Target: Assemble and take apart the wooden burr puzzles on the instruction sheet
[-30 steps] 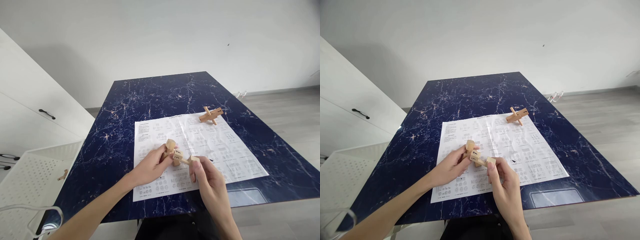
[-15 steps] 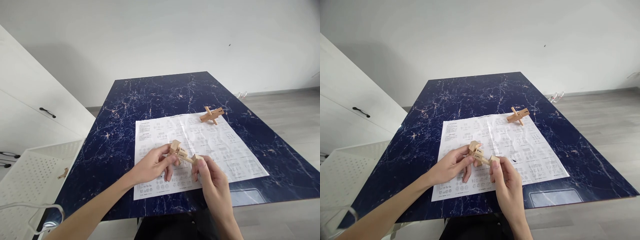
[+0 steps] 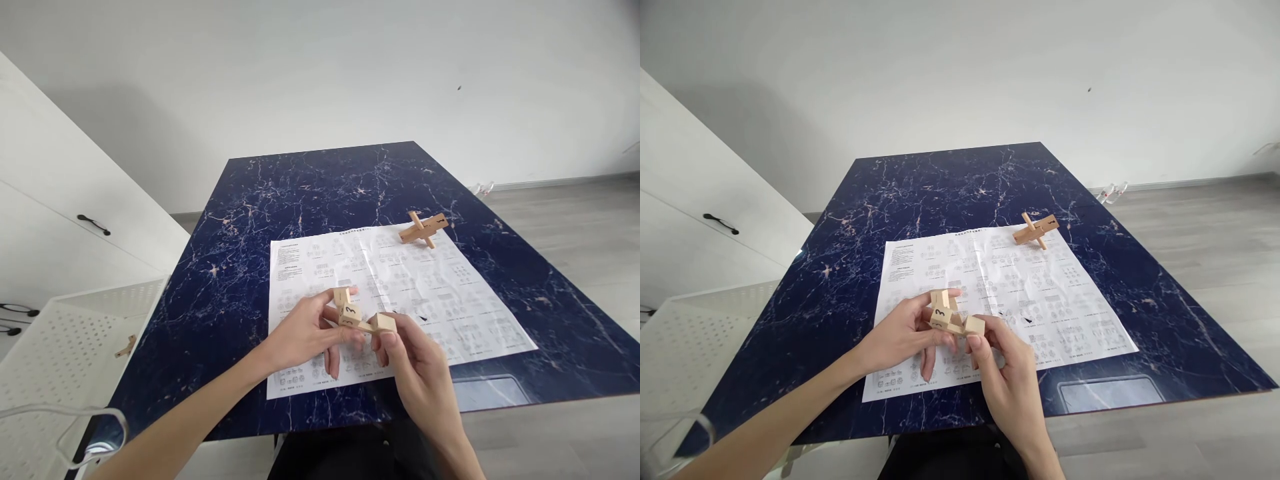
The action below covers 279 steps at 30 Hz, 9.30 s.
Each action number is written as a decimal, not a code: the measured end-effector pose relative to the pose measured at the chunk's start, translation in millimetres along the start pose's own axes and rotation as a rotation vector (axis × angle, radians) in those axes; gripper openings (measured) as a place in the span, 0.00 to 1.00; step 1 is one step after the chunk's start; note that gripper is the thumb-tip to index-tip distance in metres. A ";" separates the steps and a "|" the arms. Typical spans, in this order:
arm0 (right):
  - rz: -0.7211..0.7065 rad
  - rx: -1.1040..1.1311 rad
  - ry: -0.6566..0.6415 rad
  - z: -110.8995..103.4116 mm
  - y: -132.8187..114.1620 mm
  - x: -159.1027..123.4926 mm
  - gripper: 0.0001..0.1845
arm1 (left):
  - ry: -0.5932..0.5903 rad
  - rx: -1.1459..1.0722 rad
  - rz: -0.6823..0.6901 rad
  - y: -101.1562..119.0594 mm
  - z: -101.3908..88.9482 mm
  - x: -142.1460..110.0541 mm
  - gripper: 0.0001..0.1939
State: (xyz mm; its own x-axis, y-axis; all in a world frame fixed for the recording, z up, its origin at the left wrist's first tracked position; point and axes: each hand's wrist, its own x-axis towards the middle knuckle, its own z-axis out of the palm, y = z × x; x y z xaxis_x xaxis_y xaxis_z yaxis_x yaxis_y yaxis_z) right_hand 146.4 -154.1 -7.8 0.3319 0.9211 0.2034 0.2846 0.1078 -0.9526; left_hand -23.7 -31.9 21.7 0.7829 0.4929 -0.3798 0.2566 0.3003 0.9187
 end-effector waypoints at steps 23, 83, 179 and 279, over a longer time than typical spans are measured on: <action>-0.053 -0.148 -0.024 2.9 -1.1 -1.6 0.16 | -0.050 0.139 0.052 4.1 9.6 -6.2 0.33; 0.189 0.028 -0.128 -0.7 3.2 -3.8 0.28 | 0.077 0.447 0.462 -7.1 12.6 -2.9 0.33; 0.387 0.354 0.129 0.8 8.5 1.9 0.23 | 0.208 0.269 0.350 -7.5 9.7 3.3 0.37; 0.052 0.089 -0.022 -2.8 7.5 -8.7 0.11 | 0.181 0.552 0.819 -8.0 6.5 1.0 0.36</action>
State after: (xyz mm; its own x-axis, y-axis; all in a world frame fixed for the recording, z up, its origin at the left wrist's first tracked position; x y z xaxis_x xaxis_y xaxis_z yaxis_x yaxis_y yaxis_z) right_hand 148.1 -162.3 -16.1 0.3235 0.9344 0.1495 0.1864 0.0919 -0.9782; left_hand -21.3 -39.1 14.7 0.7500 0.5086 0.4230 -0.0598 -0.5847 0.8091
